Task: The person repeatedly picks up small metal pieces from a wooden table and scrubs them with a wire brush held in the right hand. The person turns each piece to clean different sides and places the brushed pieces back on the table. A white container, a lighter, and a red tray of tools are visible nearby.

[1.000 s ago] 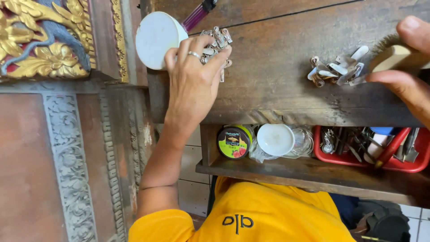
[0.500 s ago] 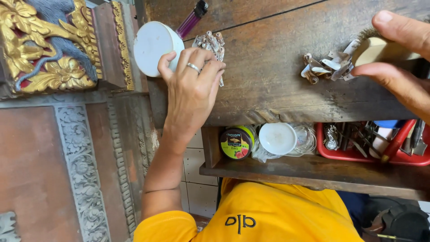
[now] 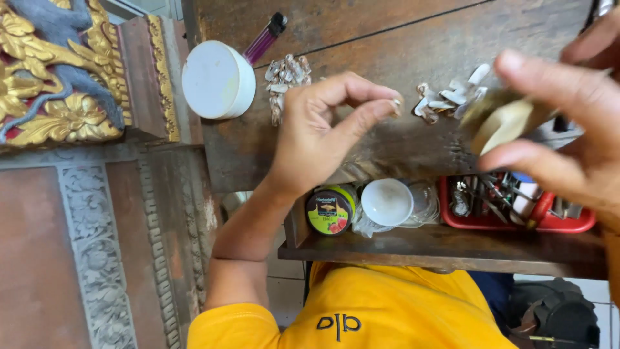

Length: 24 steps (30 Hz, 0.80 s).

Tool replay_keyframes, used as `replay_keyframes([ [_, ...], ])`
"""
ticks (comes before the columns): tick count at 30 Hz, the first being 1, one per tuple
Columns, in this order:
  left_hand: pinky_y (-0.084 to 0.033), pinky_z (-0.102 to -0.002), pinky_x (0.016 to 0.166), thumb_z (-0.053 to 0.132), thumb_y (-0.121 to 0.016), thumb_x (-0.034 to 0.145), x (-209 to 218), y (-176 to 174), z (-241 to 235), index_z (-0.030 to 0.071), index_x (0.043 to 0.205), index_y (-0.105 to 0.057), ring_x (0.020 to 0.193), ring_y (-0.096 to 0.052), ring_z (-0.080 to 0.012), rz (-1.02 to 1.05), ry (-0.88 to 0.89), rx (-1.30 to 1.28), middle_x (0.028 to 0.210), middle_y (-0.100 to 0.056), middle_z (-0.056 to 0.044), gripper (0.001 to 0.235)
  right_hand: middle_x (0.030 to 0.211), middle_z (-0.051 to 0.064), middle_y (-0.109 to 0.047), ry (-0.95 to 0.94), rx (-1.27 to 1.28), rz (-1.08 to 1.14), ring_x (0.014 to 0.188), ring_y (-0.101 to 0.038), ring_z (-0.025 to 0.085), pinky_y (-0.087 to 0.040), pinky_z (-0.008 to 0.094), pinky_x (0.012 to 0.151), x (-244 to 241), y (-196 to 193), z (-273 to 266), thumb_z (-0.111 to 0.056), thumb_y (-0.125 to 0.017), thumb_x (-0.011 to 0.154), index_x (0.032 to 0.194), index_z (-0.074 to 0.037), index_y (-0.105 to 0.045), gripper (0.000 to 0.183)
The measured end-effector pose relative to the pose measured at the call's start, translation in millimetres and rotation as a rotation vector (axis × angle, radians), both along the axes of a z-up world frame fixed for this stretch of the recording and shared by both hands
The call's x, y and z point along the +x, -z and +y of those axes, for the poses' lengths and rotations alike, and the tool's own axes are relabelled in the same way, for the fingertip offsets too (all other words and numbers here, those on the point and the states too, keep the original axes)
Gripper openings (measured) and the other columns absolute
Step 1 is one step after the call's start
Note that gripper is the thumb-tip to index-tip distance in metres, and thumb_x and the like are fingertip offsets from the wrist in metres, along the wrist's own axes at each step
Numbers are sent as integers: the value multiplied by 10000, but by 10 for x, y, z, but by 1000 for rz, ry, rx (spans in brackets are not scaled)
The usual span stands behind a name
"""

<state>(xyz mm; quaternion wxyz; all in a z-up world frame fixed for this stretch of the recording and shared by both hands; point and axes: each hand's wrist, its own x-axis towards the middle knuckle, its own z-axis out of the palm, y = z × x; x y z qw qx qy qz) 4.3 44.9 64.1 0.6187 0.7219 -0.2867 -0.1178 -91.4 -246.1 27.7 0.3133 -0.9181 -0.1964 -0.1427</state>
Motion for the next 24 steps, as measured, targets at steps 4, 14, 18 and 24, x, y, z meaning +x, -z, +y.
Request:
replay_keyframes([
  [4,-589,-226,933,161,-687,1005,-136,234,-330,33,1094,-730,990,-696,-101,324,112,-107,1059,-760,-72,162,1039,124,-465,-63,-47,-399,921,-524,286,-430,466,844,129,104,365,-813,-670,869,1210,-416,-761,531],
  [14,-573,-223,894,249,-656,1028,-149,310,-379,59,1090,-723,991,-697,-105,237,120,-154,1039,-749,-43,210,971,90,-418,-131,-39,-435,783,-439,228,-367,437,724,329,28,226,-743,-600,905,1214,-451,-756,452],
  [18,-619,-233,921,168,-645,1044,-107,325,-309,41,1080,-705,942,-719,-148,406,209,-243,1006,-741,-88,145,1390,244,-702,105,-184,-154,1285,-449,469,-371,568,1190,192,167,-230,-524,-686,1101,1633,17,-783,765],
  [24,-610,-252,863,285,-620,1030,-159,482,-406,67,1069,-581,904,-712,-128,615,291,-257,955,-707,-79,226,1109,192,-655,-220,246,-132,972,-599,284,-426,424,935,270,-106,329,-51,-779,1002,1180,-12,-639,230],
])
